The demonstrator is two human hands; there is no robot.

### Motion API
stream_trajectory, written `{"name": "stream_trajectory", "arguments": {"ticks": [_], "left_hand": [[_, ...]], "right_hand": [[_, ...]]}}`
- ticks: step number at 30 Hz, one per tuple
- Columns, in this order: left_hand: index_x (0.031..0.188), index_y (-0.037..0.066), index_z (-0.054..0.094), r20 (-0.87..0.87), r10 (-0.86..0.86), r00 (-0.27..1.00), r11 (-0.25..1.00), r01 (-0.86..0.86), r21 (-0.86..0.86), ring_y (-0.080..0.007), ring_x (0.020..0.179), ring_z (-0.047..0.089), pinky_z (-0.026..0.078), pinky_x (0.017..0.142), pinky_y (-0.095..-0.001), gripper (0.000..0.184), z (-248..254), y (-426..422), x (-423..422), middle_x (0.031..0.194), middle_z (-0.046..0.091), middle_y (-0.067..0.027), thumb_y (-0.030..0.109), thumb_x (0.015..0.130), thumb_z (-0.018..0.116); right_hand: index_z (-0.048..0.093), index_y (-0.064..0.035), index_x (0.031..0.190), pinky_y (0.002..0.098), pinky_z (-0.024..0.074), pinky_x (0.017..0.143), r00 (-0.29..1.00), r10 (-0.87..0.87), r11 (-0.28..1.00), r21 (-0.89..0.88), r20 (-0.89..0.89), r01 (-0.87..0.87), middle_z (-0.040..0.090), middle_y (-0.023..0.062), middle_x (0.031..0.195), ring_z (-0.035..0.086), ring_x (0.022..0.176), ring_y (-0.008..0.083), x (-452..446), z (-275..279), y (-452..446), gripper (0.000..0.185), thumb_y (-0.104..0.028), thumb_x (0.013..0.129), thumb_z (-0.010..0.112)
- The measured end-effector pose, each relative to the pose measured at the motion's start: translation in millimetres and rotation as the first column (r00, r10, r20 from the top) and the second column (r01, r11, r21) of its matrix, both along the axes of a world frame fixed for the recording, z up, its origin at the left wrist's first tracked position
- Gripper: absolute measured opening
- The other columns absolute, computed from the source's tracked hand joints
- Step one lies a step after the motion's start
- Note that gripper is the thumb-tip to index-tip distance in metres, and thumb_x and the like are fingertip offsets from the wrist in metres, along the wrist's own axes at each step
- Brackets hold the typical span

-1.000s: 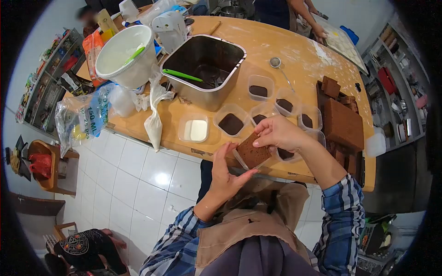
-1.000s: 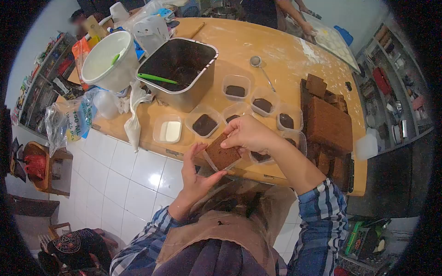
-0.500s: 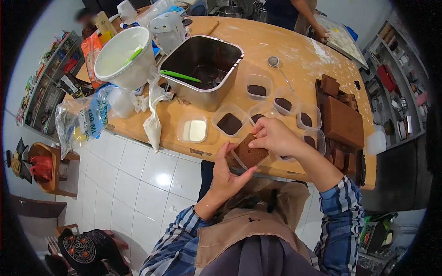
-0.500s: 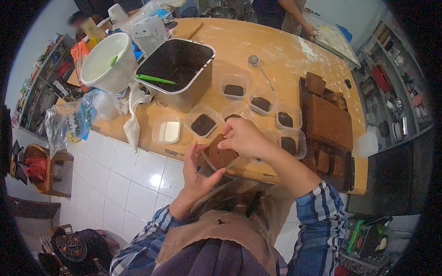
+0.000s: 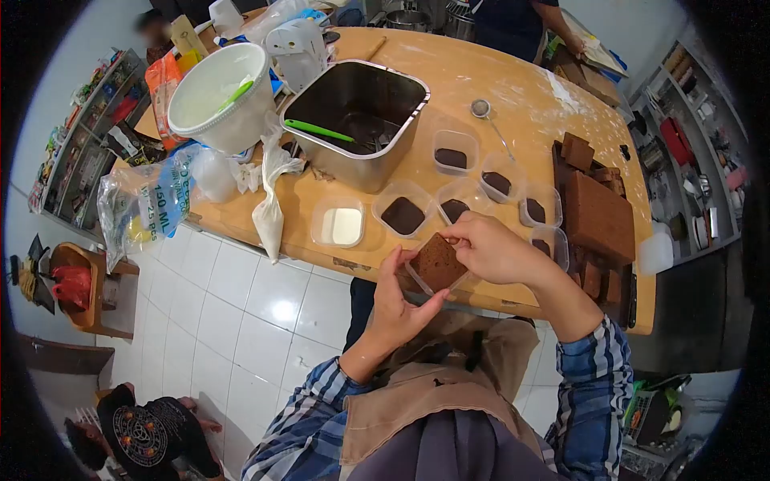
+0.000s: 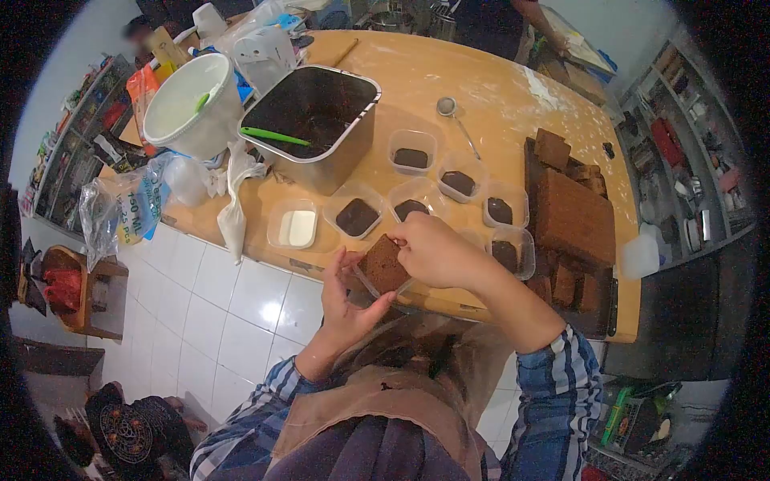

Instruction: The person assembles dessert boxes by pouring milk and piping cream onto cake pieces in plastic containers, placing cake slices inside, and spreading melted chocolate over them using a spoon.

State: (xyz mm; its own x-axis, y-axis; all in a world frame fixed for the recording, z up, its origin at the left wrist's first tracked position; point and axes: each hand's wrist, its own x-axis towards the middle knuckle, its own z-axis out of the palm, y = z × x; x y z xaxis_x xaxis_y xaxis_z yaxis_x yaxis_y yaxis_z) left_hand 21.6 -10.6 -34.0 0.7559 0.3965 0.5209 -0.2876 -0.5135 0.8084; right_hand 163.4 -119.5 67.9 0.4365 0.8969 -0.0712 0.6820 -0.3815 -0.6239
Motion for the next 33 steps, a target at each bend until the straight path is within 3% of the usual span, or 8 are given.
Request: {"name": "stream_trajectory", "arguments": {"ticks": [6,27,30,33], "left_hand": [[0.128,-0.004,0.021,-0.003,-0.001,1.0,1.0,0.001,0.009,-0.0267,0.103,0.048,0.039,0.089,-0.0365,0.087,1.2,0.8,-0.2,0.111,0.045,-0.0189,0.012,0.064,0.077],[0.128,-0.004,0.023,-0.027,-0.023,0.999,1.0,0.023,0.019,-0.0268,0.105,0.048,0.038,0.091,-0.0357,0.084,3.7,2.0,-0.9,0.114,0.046,-0.0196,0.013,0.065,0.076],[0.128,-0.004,0.024,-0.037,-0.01,0.999,0.999,0.012,0.048,-0.0265,0.104,0.049,0.038,0.09,-0.0352,0.082,10.7,2.5,-2.4,0.113,0.046,-0.0194,0.014,0.066,0.075],[0.127,-0.004,0.025,-0.034,-0.003,0.999,0.998,0.005,0.058,-0.0267,0.103,0.049,0.039,0.088,-0.035,0.08,9.6,2.9,-2.7,0.113,0.047,-0.0193,0.015,0.067,0.075]], "right_hand": [[0.057,0.0034,0.1,0.0328,0.0456,0.066,0.998,-0.022,0.996,-0.084,-0.06,0.017,0.057,0.0167,0.08,0.057,0.075,0.028,2.5,0.3,1.9,0.029,0.002,0.072,0.049],[0.059,-0.0005,0.102,0.0355,0.0423,0.07,0.993,0.041,0.999,-0.025,0.113,-0.038,0.052,0.0162,0.084,0.052,0.079,0.0301,4.1,-0.9,-1.2,0.029,-0.002,0.073,0.056],[0.06,-0.0039,0.103,0.0394,0.0417,0.075,1.0,0.012,0.996,-0.092,-0.027,-0.015,0.052,0.0205,0.084,0.051,0.085,0.0347,4.8,5.4,-8.2,0.029,-0.005,0.075,0.055],[0.058,-0.0044,0.108,0.039,0.0418,0.076,0.999,0.052,0.994,-0.096,0.001,-0.052,0.051,0.0204,0.088,0.051,0.086,0.0349,3.6,8.5,-12.1,0.034,-0.006,0.074,0.056]]}}
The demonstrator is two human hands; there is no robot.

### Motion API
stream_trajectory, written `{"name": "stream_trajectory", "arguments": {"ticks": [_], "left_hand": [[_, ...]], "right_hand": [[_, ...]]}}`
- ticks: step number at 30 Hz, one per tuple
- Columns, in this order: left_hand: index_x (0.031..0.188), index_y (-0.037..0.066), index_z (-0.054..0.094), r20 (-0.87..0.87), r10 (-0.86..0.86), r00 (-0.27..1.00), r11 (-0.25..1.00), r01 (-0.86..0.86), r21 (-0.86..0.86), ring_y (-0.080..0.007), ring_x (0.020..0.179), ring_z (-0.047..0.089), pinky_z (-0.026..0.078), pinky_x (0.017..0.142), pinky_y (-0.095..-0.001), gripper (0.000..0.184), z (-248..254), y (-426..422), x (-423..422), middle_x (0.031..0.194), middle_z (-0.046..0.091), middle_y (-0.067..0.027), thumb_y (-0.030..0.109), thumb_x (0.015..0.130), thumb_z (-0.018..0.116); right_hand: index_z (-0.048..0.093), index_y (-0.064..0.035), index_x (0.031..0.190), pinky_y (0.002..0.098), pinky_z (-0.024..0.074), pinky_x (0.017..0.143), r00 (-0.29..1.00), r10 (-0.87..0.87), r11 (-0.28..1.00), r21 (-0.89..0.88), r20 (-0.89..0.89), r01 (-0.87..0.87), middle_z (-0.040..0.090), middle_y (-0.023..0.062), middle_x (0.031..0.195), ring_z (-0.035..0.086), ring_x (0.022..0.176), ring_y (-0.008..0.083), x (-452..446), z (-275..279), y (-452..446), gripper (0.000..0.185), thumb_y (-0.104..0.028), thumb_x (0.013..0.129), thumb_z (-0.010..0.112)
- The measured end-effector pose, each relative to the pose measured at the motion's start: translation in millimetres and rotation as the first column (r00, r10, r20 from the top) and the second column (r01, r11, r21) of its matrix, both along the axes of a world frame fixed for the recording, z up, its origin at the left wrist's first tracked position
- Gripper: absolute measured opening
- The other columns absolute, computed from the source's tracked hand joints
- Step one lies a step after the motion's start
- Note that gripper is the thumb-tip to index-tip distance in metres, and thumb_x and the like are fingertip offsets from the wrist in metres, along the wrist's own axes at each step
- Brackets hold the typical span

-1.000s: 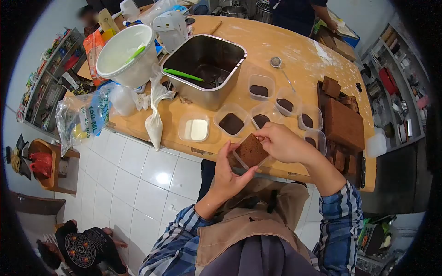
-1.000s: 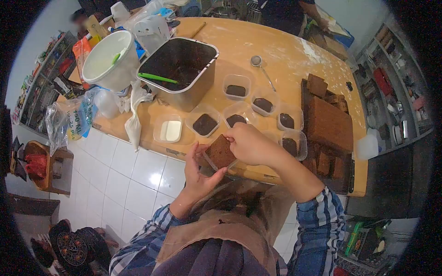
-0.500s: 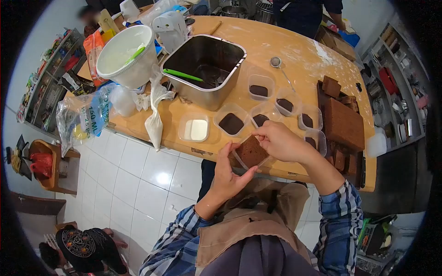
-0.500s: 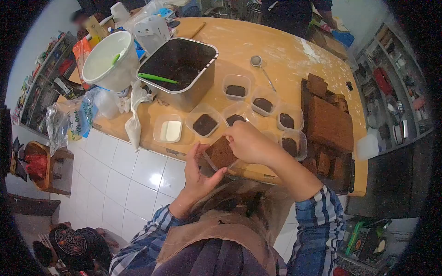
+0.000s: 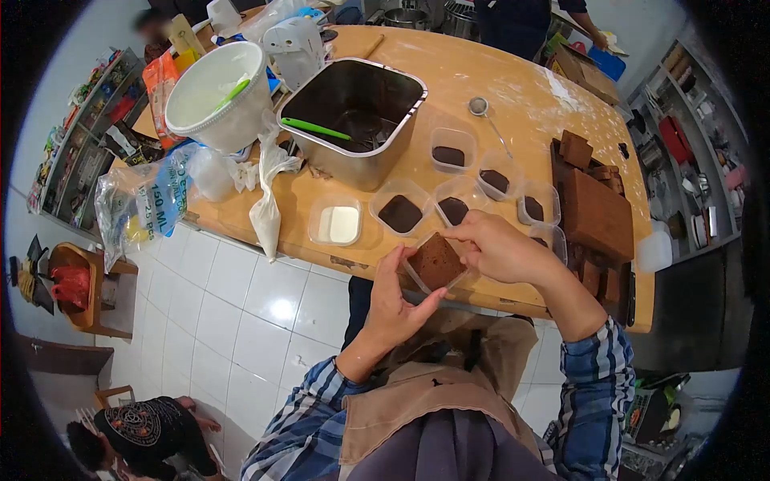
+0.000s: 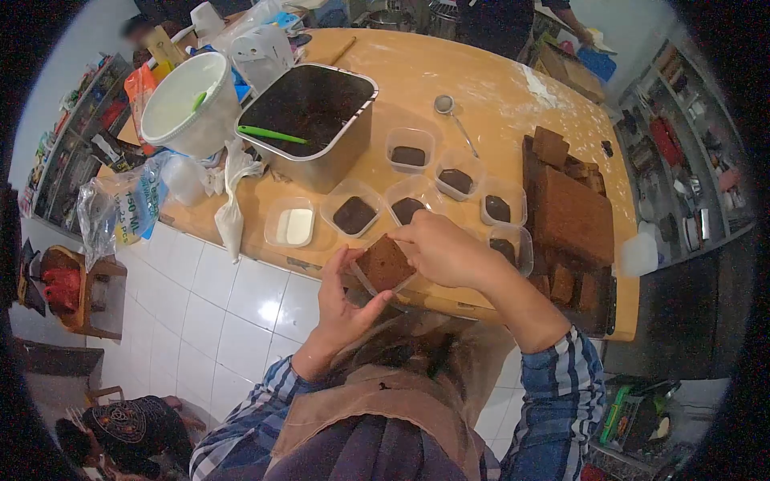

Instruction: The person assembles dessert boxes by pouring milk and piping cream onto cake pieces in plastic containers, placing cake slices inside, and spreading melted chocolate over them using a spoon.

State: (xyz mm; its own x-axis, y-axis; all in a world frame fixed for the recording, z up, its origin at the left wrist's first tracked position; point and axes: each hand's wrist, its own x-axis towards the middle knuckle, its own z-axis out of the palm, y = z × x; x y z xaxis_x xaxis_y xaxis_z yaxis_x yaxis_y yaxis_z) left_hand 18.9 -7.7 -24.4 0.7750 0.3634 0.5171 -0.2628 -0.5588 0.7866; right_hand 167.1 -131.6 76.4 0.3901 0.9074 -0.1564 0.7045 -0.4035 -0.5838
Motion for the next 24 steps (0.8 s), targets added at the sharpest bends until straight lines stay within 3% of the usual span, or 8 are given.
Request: {"name": "stream_trajectory", "arguments": {"ticks": [10,13,16,24], "left_hand": [[0.123,-0.005,0.031,-0.051,0.019,0.998,0.996,-0.014,0.09,-0.0282,0.101,0.05,0.039,0.087,-0.035,0.07,14.1,2.6,-1.0,0.108,0.051,-0.0194,0.016,0.069,0.071],[0.119,-0.007,0.035,-0.019,0.014,1.0,0.998,-0.012,0.06,-0.0328,0.094,0.05,0.041,0.081,-0.0374,0.067,15.8,2.6,0.0,0.104,0.05,-0.0204,0.011,0.066,0.071],[0.123,-0.005,0.033,-0.054,-0.003,0.999,0.999,0.005,0.036,-0.0283,0.101,0.051,0.04,0.086,-0.035,0.067,12.0,3.5,-0.9,0.109,0.051,-0.0195,0.013,0.069,0.07],[0.122,-0.005,0.034,-0.089,0.003,0.996,0.996,0.005,0.088,-0.0289,0.1,0.052,0.041,0.086,-0.0353,0.065,18.2,5.0,-1.6,0.109,0.051,-0.0192,0.011,0.069,0.069]], "right_hand": [[0.057,-0.0057,0.11,0.0351,0.0414,0.071,0.996,0.064,0.996,0.057,0.069,-0.068,0.05,0.0157,0.084,0.051,0.079,0.0299,6.6,-15.4,-0.1,0.043,0.0,0.068,0.061],[0.058,-0.0058,0.11,0.0346,0.0421,0.069,0.997,0.065,0.997,0.045,0.039,-0.067,0.05,0.015,0.082,0.051,0.076,0.0288,5.0,-6.2,-1.7,0.044,0.0,0.067,0.062],[0.058,-0.0039,0.108,0.034,0.0425,0.067,0.997,0.07,0.997,0.033,0.026,-0.071,0.05,0.0143,0.082,0.052,0.073,0.0277,4.0,-2.3,-3.0,0.043,-0.001,0.066,0.064],[0.057,-0.0004,0.108,0.0323,0.043,0.067,0.995,0.089,0.99,0.11,0.04,-0.093,0.05,0.0135,0.082,0.053,0.073,0.0263,3.7,-9.0,-3.9,0.043,0.002,0.066,0.064]]}}
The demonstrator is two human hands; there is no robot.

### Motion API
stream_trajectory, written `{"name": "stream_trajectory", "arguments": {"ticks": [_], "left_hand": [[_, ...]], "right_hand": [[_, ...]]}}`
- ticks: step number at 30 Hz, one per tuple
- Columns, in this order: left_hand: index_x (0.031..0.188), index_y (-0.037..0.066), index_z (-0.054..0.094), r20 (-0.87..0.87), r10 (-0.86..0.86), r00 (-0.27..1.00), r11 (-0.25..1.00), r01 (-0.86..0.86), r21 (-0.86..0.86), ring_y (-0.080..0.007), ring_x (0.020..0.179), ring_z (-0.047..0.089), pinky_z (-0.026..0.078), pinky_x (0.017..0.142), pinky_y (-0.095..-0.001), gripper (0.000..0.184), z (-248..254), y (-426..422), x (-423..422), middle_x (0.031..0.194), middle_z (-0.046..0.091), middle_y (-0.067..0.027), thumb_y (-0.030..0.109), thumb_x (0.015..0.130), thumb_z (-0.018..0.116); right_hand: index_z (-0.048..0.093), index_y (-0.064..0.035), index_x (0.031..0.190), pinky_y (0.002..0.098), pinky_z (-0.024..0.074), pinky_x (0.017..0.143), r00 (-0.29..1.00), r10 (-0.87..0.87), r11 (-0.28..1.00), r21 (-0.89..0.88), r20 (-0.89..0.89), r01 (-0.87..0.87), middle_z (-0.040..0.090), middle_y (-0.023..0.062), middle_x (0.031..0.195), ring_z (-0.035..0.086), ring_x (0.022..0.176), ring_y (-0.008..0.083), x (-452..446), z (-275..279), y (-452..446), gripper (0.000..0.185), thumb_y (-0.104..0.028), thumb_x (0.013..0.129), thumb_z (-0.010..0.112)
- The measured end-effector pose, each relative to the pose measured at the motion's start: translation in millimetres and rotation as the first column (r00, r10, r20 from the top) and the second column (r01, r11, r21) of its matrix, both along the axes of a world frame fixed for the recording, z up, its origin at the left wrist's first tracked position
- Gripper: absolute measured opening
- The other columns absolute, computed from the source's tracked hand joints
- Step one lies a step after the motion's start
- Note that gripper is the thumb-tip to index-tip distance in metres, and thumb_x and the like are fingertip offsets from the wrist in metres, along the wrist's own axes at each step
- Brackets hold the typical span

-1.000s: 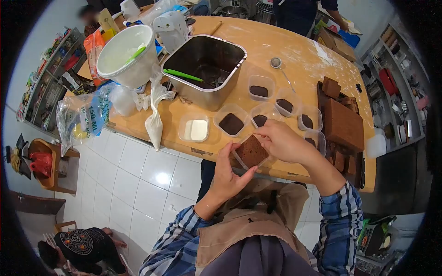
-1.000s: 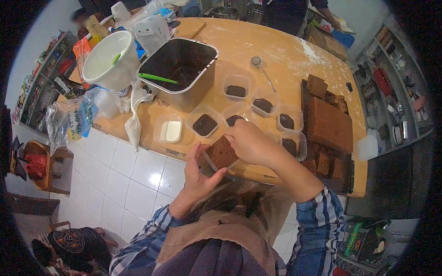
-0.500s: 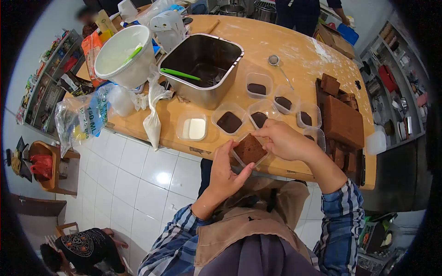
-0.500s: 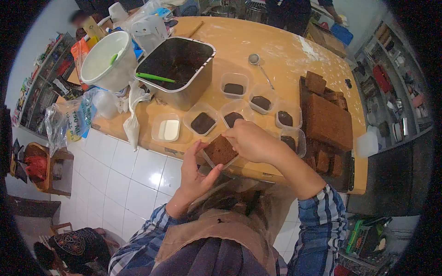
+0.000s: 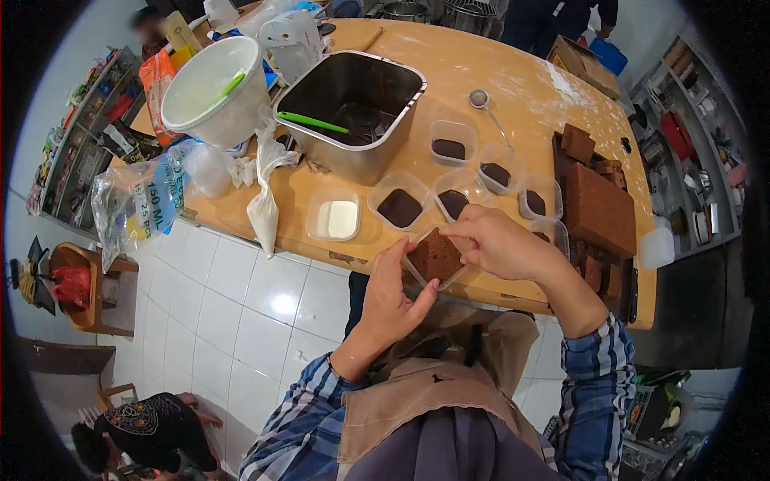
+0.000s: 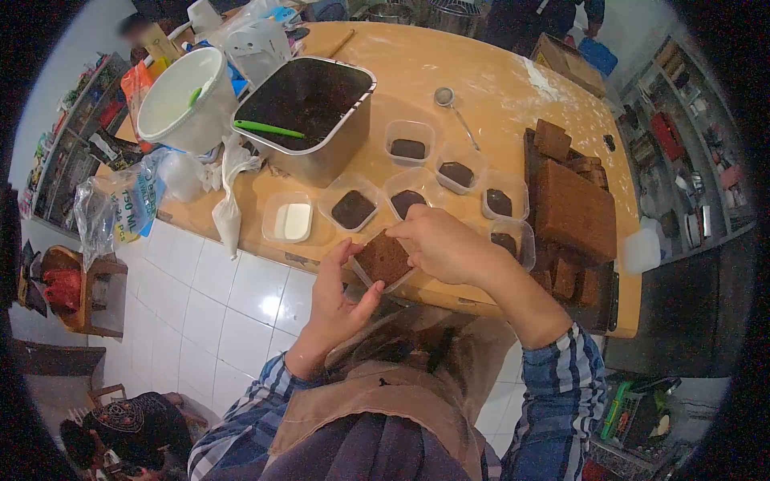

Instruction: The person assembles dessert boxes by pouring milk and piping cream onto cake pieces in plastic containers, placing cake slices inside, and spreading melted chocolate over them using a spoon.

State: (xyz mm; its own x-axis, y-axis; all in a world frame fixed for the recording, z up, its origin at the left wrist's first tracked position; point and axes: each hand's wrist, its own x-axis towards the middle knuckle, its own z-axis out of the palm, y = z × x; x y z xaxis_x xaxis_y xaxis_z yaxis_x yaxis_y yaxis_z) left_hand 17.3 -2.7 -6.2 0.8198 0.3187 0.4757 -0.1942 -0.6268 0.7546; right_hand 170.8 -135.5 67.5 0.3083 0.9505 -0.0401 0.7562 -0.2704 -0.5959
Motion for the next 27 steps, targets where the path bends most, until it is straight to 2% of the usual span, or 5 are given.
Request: {"name": "stream_trajectory", "arguments": {"ticks": [10,18,21,24,27], "left_hand": [[0.118,-0.006,0.039,-0.057,0.011,0.998,0.998,-0.007,0.062,-0.03,0.1,0.052,0.041,0.086,-0.0353,0.062,9.4,-0.4,-1.1,0.106,0.053,-0.0191,0.014,0.069,0.07],[0.125,-0.007,0.026,0.09,0.017,0.996,0.999,-0.013,-0.046,-0.0345,0.105,0.045,0.037,0.09,-0.0366,0.092,-17.6,-5.4,6.5,0.118,0.04,-0.0227,0.02,0.056,0.081],[0.127,-0.006,0.019,0.039,0.043,0.998,0.996,-0.041,-0.074,-0.0319,0.11,0.043,0.035,0.093,-0.037,0.098,-24.4,-9.8,8.6,0.121,0.039,-0.0207,0.018,0.056,0.082],[0.128,-0.006,0.016,-0.047,0.069,0.997,0.993,-0.073,-0.093,-0.0305,0.111,0.044,0.037,0.093,-0.0365,0.098,-24.9,-13.6,9.3,0.121,0.039,-0.0201,0.014,0.057,0.081],[0.128,-0.006,0.015,-0.062,0.074,0.995,0.995,-0.079,-0.067,-0.0296,0.109,0.046,0.039,0.092,-0.0359,0.097,-25.2,-13.4,10.9,0.12,0.039,-0.0201,0.011,0.058,0.079]], "right_hand": [[0.055,0.0,0.11,0.0321,0.0442,0.067,1.0,-0.005,1.0,-0.02,0.006,0.005,0.05,0.0152,0.088,0.053,0.076,0.0269,-0.1,2.1,-2.3,0.042,0.004,0.068,0.06],[0.055,0.0006,0.108,0.0316,0.0448,0.063,0.991,-0.133,0.991,0.031,-0.028,0.134,0.052,0.0148,0.088,0.055,0.071,0.0255,-8.0,22.9,-7.2,0.035,0.003,0.073,0.057],[0.058,0.002,0.1,0.0321,0.0445,0.062,0.984,-0.149,0.966,0.226,0.101,0.123,0.056,0.0147,0.084,0.055,0.07,0.0264,-4.2,13.2,-8.4,0.026,0.0,0.074,0.057],[0.06,0.0029,0.091,0.0328,0.0441,0.062,0.972,-0.192,0.954,0.259,0.135,0.153,0.058,0.0149,0.078,0.055,0.07,0.0281,-4.9,9.6,-6.2,0.018,-0.003,0.074,0.059],[0.061,0.0027,0.086,0.0346,0.0437,0.063,0.964,-0.264,0.956,0.142,0.039,0.256,0.059,0.0149,0.075,0.055,0.069,0.0286,-9.3,12.3,-5.5,0.014,-0.004,0.074,0.061]]}}
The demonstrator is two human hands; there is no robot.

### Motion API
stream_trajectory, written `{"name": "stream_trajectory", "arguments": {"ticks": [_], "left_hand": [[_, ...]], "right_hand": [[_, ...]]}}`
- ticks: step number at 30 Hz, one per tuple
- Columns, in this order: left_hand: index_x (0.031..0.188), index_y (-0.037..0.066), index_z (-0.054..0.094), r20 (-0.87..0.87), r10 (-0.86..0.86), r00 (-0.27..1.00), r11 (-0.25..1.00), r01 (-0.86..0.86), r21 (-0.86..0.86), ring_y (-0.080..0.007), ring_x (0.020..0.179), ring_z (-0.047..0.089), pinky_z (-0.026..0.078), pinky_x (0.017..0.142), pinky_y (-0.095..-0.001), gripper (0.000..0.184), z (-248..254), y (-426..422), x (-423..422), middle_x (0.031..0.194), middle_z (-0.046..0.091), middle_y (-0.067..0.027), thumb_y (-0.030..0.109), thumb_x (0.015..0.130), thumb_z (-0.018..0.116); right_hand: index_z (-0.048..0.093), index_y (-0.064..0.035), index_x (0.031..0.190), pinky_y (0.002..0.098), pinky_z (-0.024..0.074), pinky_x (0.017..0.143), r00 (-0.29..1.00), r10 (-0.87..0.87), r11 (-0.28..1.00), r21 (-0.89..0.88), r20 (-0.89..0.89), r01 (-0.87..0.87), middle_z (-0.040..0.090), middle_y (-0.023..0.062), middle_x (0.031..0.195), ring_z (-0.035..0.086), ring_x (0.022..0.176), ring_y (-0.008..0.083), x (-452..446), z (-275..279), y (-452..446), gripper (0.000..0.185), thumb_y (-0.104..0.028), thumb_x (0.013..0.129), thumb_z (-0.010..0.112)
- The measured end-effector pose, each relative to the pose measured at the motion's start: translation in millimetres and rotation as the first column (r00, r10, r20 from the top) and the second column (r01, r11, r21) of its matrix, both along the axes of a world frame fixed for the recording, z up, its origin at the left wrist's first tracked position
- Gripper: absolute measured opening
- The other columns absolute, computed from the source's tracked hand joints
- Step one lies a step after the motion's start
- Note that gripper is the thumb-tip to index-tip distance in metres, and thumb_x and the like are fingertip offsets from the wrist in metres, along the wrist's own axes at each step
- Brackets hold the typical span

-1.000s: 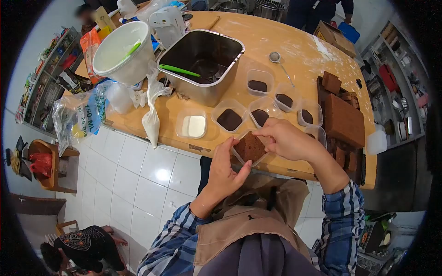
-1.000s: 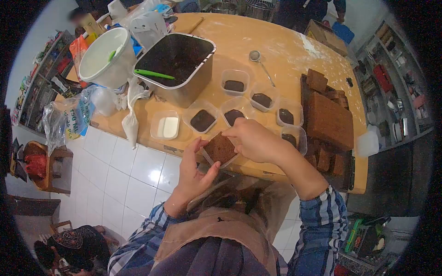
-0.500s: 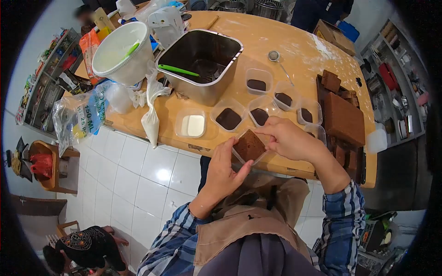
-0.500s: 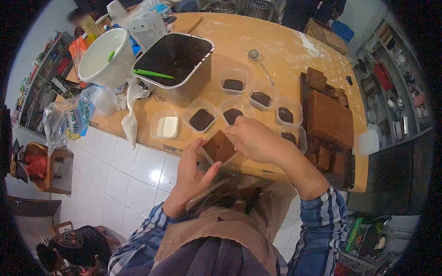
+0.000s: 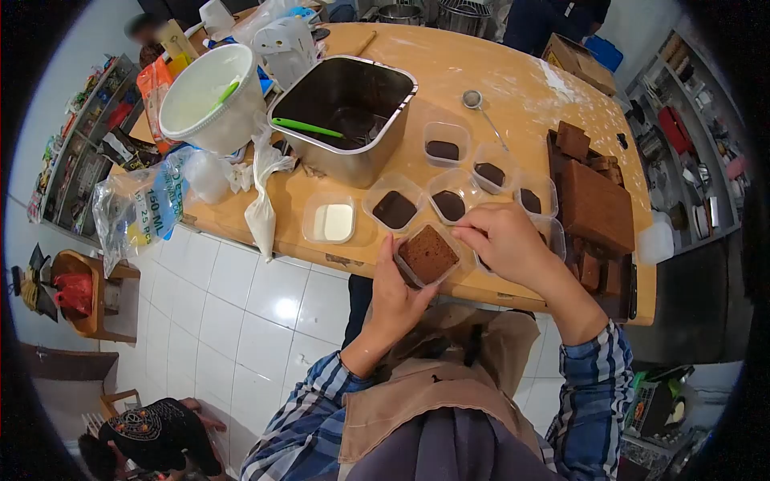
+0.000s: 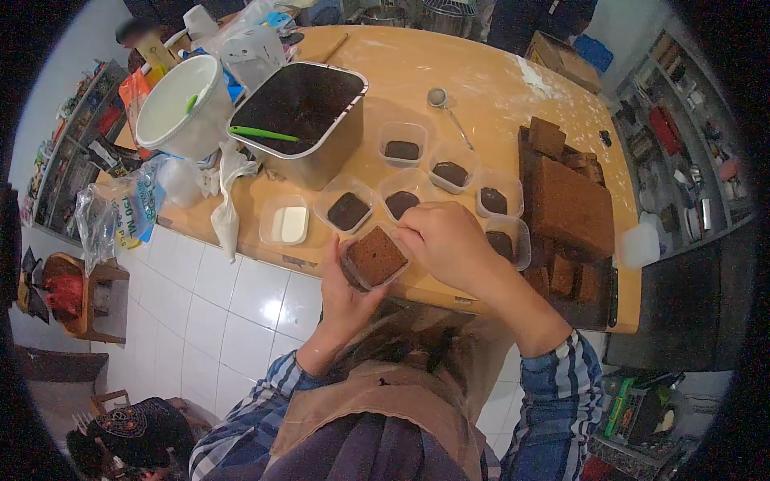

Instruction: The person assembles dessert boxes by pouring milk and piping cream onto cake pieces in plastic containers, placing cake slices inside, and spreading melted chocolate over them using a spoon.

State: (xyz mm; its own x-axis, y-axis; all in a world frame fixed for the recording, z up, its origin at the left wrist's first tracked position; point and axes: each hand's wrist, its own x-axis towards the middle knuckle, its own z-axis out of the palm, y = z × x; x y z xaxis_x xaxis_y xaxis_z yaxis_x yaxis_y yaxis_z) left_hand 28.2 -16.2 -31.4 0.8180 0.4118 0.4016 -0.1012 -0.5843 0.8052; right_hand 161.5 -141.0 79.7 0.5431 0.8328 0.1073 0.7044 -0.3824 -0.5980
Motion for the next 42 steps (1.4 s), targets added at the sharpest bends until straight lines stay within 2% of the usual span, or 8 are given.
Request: {"name": "stream_trajectory", "arguments": {"ticks": [4,7,9,13,19,22,28,42], "left_hand": [[0.129,-0.003,0.014,0.064,-0.076,0.995,0.98,0.086,-0.177,-0.0276,0.109,0.046,0.039,0.092,-0.0363,0.093,-4.8,0.8,-3.4,0.119,0.04,-0.0178,0.007,0.061,0.076],[0.13,0.0,0.017,0.273,-0.106,0.956,0.813,0.241,-0.53,-0.025,0.112,0.042,0.036,0.094,-0.0353,0.09,9.7,-8.4,-6.7,0.12,0.038,-0.0156,0.004,0.061,0.073],[0.131,0.003,0.016,0.294,-0.19,0.937,0.749,0.332,-0.573,-0.0235,0.114,0.041,0.035,0.095,-0.0351,0.092,26.8,-4.5,-12.3,0.121,0.037,-0.0139,0.005,0.06,0.074],[0.132,0.005,0.017,0.339,-0.315,0.887,0.613,0.463,-0.64,-0.0224,0.115,0.04,0.032,0.097,-0.0346,0.093,47.8,1.5,-15.1,0.123,0.037,-0.0123,0.008,0.059,0.075],[0.133,0.004,0.017,0.442,-0.409,0.798,0.36,0.587,-0.726,-0.022,0.116,0.039,0.03,0.099,-0.0338,0.094,59.3,-2.7,-6.9,0.123,0.039,-0.0114,0.017,0.061,0.077],[0.13,0.003,0.023,0.465,-0.359,0.809,0.261,0.565,-0.782,-0.0234,0.11,0.048,0.039,0.094,-0.0368,0.097,57.1,-9.3,-1.8,0.119,0.045,-0.0137,0.03,0.057,0.081],[0.129,0.004,0.028,0.615,-0.396,0.682,-0.11,0.63,-0.769,-0.0229,0.113,0.045,0.036,0.096,-0.0356,0.087,55.0,-18.5,6.5,0.121,0.045,-0.0139,0.03,0.062,0.077],[0.126,0.003,0.034,0.618,-0.529,0.582,-0.314,0.542,-0.78,-0.0189,0.105,0.05,0.042,0.089,-0.0323,0.082,39.8,-21.2,6.9,0.116,0.047,-0.0103,0.04,0.064,0.072]], "right_hand": [[0.063,-0.0013,0.082,0.0374,0.0438,0.065,0.991,-0.005,0.992,0.126,0.131,-0.011,0.058,0.0149,0.078,0.055,0.075,0.0308,-4.7,1.0,-5.6,0.013,-0.008,0.071,0.062],[0.064,-0.0026,0.082,0.0363,0.0437,0.068,0.988,0.051,0.955,0.282,0.148,-0.092,0.058,0.0121,0.081,0.054,0.078,0.029,-21.4,22.4,-13.5,0.015,-0.005,0.068,0.064],[0.064,-0.003,0.083,0.0356,0.0436,0.07,0.988,0.09,0.941,0.314,0.125,-0.126,0.057,0.0099,0.083,0.053,0.08,0.0278,-34.3,39.1,-21.2,0.018,-0.002,0.065,0.066],[0.064,-0.0033,0.086,0.0346,0.0437,0.07,0.968,0.179,0.908,0.349,0.177,-0.232,0.058,0.0085,0.084,0.054,0.079,0.0258,-47.6,48.8,-34.9,0.023,0.0,0.064,0.067],[0.064,-0.0036,0.088,0.0334,0.043,0.068,0.97,0.177,0.859,0.455,0.164,-0.234,0.061,0.0061,0.079,0.055,0.075,0.023,-64.9,51.2,-41.0,0.027,0.002,0.061,0.07],[0.063,-0.003,0.091,0.036,0.0425,0.069,0.959,0.159,0.844,0.473,0.234,-0.255,0.063,0.0055,0.079,0.055,0.075,0.022,-69.6,51.8,-42.0,0.033,0.001,0.06,0.072],[0.055,-0.0044,0.103,0.0408,0.041,0.074,0.944,0.153,0.819,0.497,0.292,-0.287,0.065,0.0037,0.086,0.055,0.08,0.0218,-75.8,45.7,-41.4,0.047,-0.001,0.059,0.073],[0.06,-0.0079,0.097,0.043,0.0385,0.082,0.915,0.214,0.806,0.467,0.342,-0.363,0.062,0.0018,0.082,0.054,0.081,0.0187,-79.5,38.2,-30.1,0.041,-0.002,0.057,0.069]]}}
